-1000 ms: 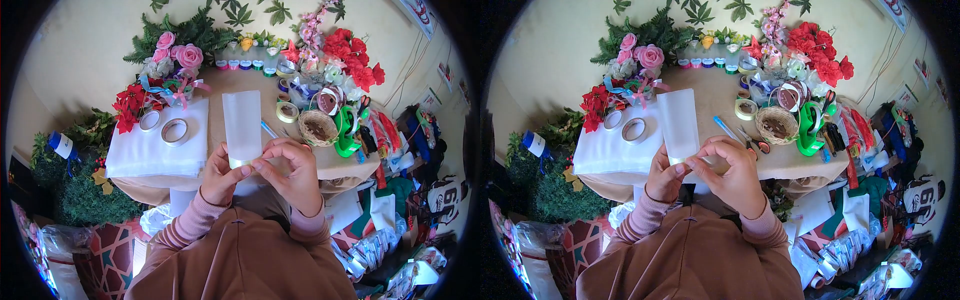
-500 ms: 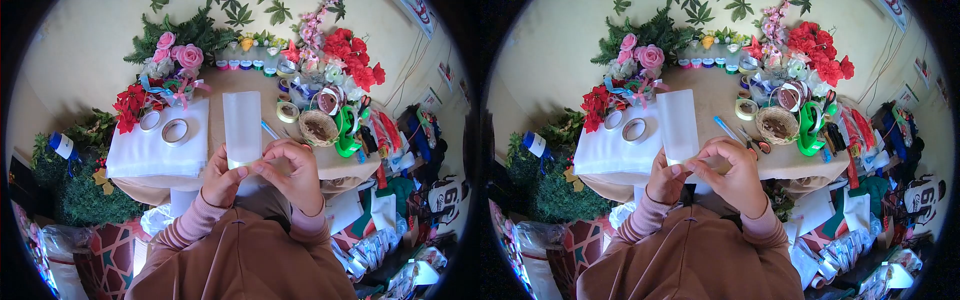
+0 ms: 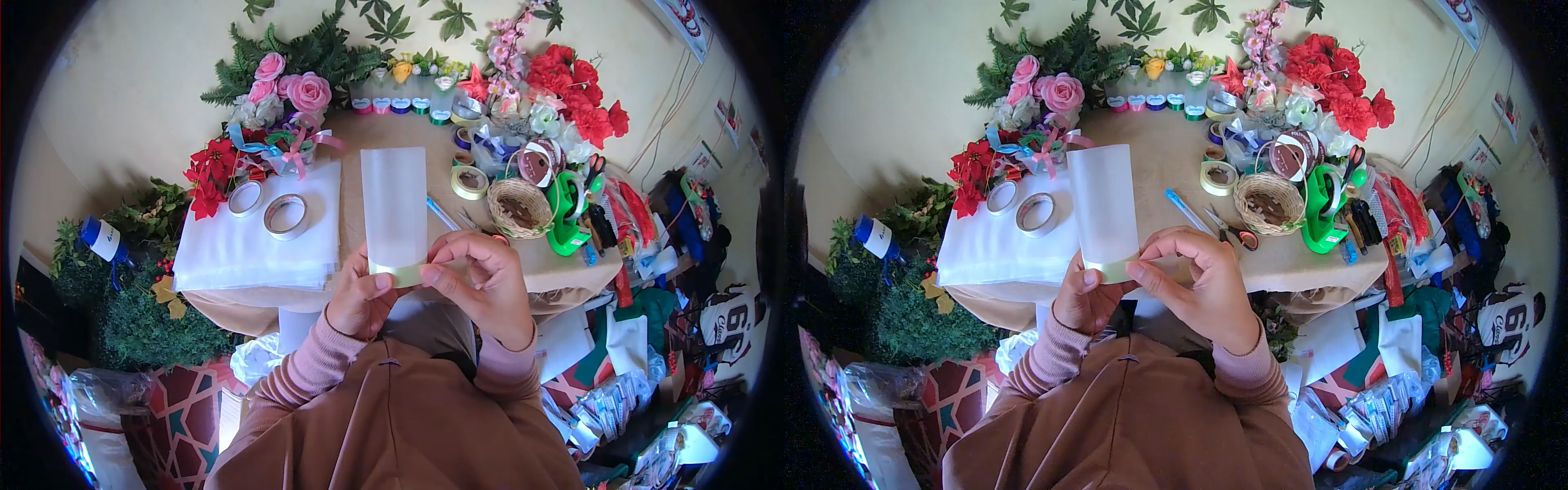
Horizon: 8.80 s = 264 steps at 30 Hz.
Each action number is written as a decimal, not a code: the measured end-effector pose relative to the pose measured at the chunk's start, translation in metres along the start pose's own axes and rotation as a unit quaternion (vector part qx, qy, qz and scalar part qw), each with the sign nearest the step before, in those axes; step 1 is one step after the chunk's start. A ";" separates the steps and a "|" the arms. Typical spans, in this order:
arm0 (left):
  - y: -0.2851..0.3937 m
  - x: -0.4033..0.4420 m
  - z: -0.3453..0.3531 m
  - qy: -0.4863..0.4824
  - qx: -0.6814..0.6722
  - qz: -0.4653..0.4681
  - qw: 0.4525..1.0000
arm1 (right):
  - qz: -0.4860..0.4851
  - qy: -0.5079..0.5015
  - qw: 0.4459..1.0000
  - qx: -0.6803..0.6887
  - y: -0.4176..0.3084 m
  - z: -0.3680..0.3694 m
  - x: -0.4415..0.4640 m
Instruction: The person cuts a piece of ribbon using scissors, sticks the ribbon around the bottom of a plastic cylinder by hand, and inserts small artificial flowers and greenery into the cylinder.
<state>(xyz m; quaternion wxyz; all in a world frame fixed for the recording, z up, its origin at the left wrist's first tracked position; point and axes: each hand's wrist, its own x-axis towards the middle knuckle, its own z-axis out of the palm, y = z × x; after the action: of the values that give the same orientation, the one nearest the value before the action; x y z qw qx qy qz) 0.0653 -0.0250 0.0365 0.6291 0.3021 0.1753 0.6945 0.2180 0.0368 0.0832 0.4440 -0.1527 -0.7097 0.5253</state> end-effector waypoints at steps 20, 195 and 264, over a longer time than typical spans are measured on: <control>0.000 -0.001 -0.002 -0.007 -0.008 -0.008 1.000 | 0.001 0.026 1.000 -0.016 -0.001 0.005 0.001; -0.003 0.008 -0.033 -0.013 0.326 0.127 0.937 | 0.077 -0.039 0.985 0.150 0.037 0.002 0.004; -0.018 0.039 -0.020 -0.090 0.540 0.262 0.795 | -0.136 0.114 0.967 -0.182 0.051 -0.018 -0.011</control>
<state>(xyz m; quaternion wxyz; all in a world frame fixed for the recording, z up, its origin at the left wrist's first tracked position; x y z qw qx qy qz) 0.0656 0.0181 0.0178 0.1708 0.6879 0.3790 0.5949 0.2256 0.0614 0.0338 0.5536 -0.1918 -0.7522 0.3015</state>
